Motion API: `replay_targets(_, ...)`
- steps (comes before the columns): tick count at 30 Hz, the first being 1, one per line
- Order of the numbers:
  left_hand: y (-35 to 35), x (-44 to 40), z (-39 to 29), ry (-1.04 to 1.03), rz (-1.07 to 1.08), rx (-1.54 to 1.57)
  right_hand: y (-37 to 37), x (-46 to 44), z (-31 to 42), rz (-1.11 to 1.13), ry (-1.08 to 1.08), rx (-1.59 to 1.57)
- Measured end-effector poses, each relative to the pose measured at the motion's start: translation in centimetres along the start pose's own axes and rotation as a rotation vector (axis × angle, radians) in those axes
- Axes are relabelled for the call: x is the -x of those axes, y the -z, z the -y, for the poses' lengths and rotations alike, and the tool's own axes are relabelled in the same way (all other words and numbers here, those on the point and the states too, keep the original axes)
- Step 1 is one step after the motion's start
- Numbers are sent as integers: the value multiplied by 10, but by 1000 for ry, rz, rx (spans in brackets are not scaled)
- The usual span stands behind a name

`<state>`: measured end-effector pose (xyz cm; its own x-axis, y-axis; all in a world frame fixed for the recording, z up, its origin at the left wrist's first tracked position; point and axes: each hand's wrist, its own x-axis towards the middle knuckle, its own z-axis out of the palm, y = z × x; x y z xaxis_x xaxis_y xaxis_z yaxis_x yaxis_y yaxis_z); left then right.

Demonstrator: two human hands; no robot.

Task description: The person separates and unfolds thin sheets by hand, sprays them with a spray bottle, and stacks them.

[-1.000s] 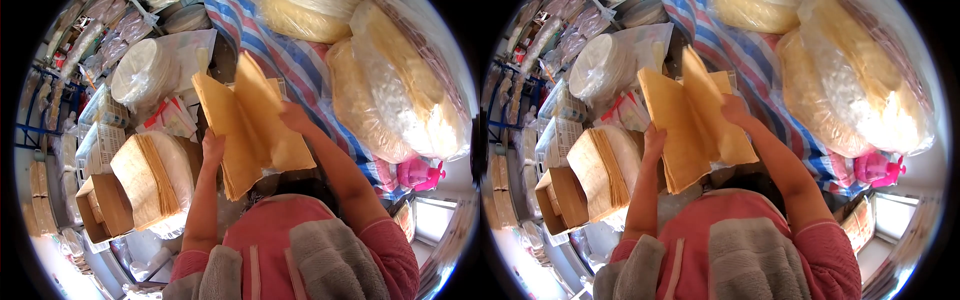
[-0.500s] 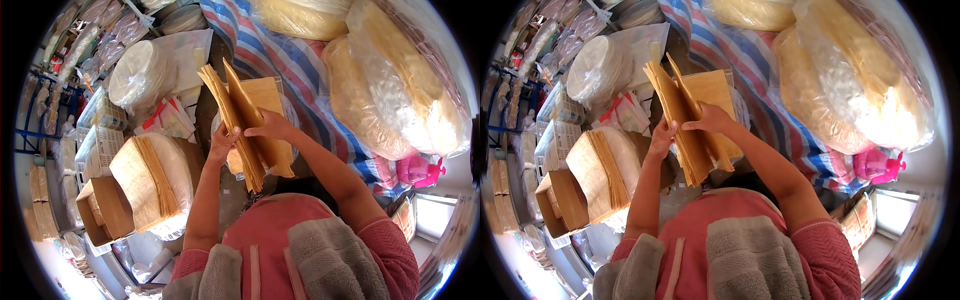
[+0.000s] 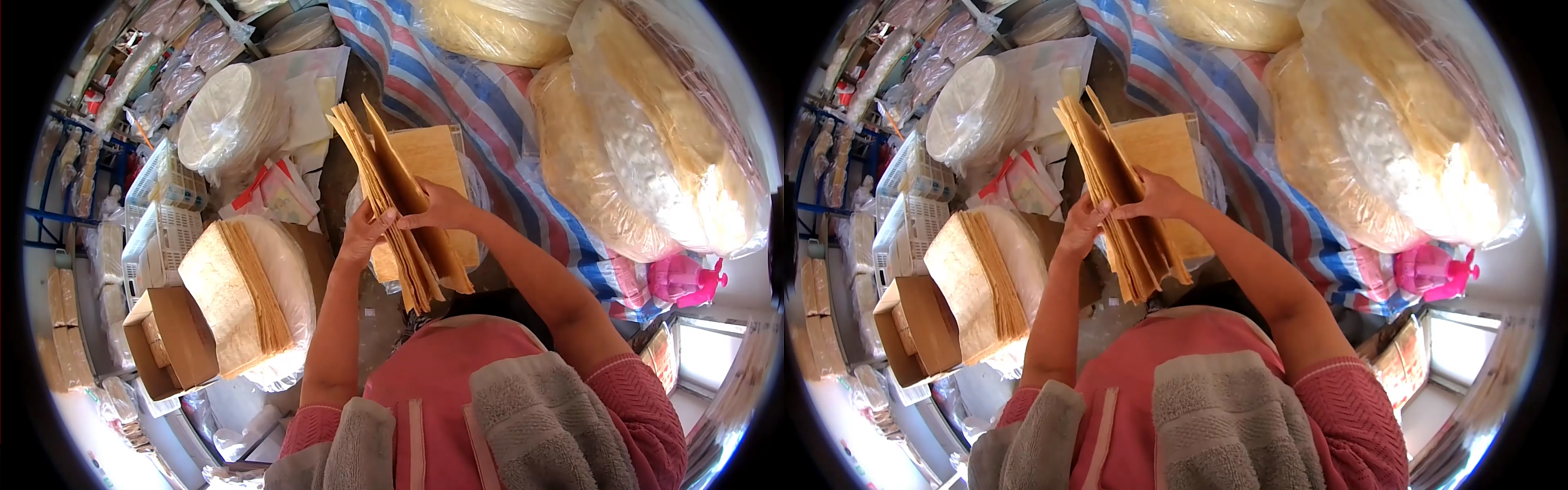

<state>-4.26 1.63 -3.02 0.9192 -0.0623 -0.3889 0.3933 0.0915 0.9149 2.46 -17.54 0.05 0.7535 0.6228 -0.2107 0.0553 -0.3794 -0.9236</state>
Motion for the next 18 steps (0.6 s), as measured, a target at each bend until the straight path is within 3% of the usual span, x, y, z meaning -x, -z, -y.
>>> replay_targets(14,11,-6,12,20,24,145,-1,-8,-19,64,-67,-96)
replay_targets(17,13,-10,9,33,-7,84,-3,-2,-3,64,-93,-118)
replay_targets(18,9,-9,7,-31,-110,-40,-4,-3,-3,69,-86,-96)
